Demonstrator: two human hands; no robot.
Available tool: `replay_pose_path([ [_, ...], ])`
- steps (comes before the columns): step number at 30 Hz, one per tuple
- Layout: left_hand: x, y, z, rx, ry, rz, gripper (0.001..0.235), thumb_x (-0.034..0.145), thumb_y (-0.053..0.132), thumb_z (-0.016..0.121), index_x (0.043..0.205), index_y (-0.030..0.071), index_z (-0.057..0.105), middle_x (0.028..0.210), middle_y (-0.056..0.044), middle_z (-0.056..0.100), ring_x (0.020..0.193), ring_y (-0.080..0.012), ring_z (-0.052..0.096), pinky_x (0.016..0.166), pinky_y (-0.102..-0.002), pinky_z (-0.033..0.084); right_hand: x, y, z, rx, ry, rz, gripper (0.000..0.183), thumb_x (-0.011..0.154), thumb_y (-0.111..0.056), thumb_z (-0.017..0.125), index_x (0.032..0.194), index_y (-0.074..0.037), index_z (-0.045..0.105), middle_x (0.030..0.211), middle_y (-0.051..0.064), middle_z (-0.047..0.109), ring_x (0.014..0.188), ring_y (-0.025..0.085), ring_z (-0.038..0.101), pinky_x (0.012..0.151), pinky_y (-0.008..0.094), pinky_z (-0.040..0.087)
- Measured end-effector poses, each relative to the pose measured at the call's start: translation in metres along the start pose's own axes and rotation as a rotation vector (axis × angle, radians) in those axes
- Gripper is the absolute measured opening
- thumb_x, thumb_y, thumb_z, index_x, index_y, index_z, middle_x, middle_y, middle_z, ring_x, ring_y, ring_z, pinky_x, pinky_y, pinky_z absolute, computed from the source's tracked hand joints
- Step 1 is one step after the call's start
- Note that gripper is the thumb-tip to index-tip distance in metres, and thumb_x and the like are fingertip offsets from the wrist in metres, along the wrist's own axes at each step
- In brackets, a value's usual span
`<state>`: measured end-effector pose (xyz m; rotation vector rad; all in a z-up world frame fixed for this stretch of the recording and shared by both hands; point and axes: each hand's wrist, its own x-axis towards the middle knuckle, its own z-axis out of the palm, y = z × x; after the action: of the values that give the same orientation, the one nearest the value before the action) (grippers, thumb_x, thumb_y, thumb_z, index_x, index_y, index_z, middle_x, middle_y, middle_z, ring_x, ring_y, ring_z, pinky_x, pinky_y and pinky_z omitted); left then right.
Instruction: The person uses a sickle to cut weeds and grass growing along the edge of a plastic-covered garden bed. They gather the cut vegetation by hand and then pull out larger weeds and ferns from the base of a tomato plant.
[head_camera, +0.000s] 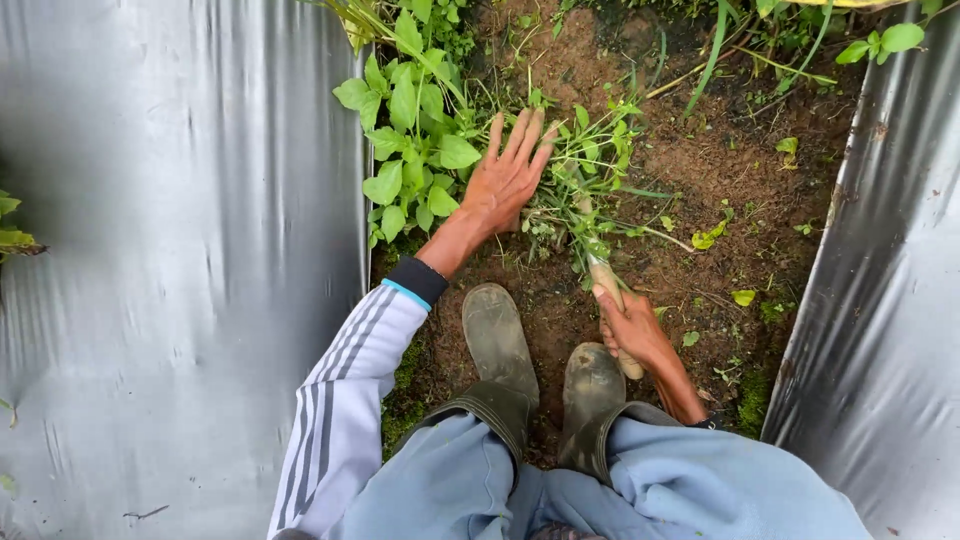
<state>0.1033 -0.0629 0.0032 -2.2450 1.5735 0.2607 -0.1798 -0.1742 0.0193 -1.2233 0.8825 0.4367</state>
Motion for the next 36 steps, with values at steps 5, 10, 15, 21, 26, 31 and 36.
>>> replay_pose_path([
  [5, 0.043, -0.024, -0.007, -0.19, -0.33, 0.138, 0.166, 0.052, 0.064, 0.096, 0.161, 0.006, -0.014, 0.166, -0.033, -0.01, 0.156, -0.0493, -0.003, 0.123, -0.063, -0.002, -0.003, 0.018, -0.002, -0.009, 0.056, -0.013, 0.038, 0.11, -0.036, 0.05, 0.085, -0.008, 0.053, 0.061, 0.005, 0.054, 0.045, 0.016, 0.049, 0.04, 0.032, 0.044],
  [10, 0.014, -0.006, 0.009, -0.382, -0.26, 0.125, 0.139, 0.047, 0.028, 0.104, 0.16, 0.01, 0.025, 0.165, -0.026, 0.024, 0.154, -0.0395, 0.028, 0.124, -0.062, 0.018, 0.008, 0.008, -0.022, 0.326, 0.337, -0.129, 0.039, 0.115, -0.034, 0.044, 0.09, -0.005, 0.05, 0.059, 0.004, 0.047, 0.044, 0.011, 0.047, 0.04, 0.029, 0.047],
  [15, -0.025, 0.013, 0.053, -0.422, -0.103, 0.069, 0.09, 0.074, -0.016, 0.071, 0.148, 0.027, 0.043, 0.13, -0.014, 0.067, 0.132, -0.0333, 0.06, 0.119, -0.067, 0.026, 0.026, -0.002, -0.029, 0.289, 0.239, -0.149, 0.032, 0.112, -0.032, 0.055, 0.094, -0.006, 0.056, 0.064, 0.002, 0.053, 0.049, 0.01, 0.053, 0.044, 0.028, 0.052],
  [21, -0.101, -0.002, 0.034, -0.266, -0.278, -0.098, 0.045, 0.097, -0.001, 0.064, 0.131, 0.025, 0.049, 0.132, -0.015, 0.069, 0.137, -0.025, 0.057, 0.123, -0.058, 0.027, -0.008, 0.034, -0.005, 0.085, 0.048, 0.001, 0.033, 0.101, -0.022, 0.069, 0.082, 0.002, 0.058, 0.054, 0.008, 0.049, 0.039, 0.014, 0.047, 0.035, 0.034, 0.045],
  [26, -0.091, 0.016, 0.025, -0.414, -0.371, -0.234, 0.029, 0.108, 0.02, 0.048, 0.135, 0.025, 0.042, 0.156, -0.014, 0.047, 0.151, -0.0241, 0.036, 0.127, -0.054, 0.015, 0.048, -0.013, -0.009, 0.372, 0.26, -0.11, 0.05, 0.112, -0.055, 0.038, 0.092, -0.012, 0.054, 0.061, -0.005, 0.048, 0.045, 0.007, 0.048, 0.041, 0.025, 0.049],
  [31, -0.105, 0.008, -0.015, -1.314, -0.298, -0.428, 0.029, 0.111, 0.031, 0.04, 0.139, 0.025, 0.038, 0.162, -0.011, 0.037, 0.157, -0.0243, 0.022, 0.128, -0.053, 0.008, 0.046, 0.035, -0.006, 0.117, 0.14, -0.03, 0.052, 0.113, -0.045, 0.04, 0.083, -0.006, 0.055, 0.055, -0.003, 0.045, 0.038, 0.008, 0.043, 0.034, 0.029, 0.044],
  [36, -0.114, 0.015, 0.021, -2.058, 0.002, -0.57, 0.027, 0.109, 0.033, 0.043, 0.135, 0.026, 0.04, 0.148, -0.01, 0.042, 0.146, -0.027, 0.023, 0.122, -0.053, 0.011, 0.039, -0.012, 0.002, 0.41, 0.311, -0.02, 0.053, 0.11, -0.055, 0.035, 0.085, -0.01, 0.049, 0.056, -0.004, 0.041, 0.041, 0.006, 0.044, 0.038, 0.026, 0.044],
])
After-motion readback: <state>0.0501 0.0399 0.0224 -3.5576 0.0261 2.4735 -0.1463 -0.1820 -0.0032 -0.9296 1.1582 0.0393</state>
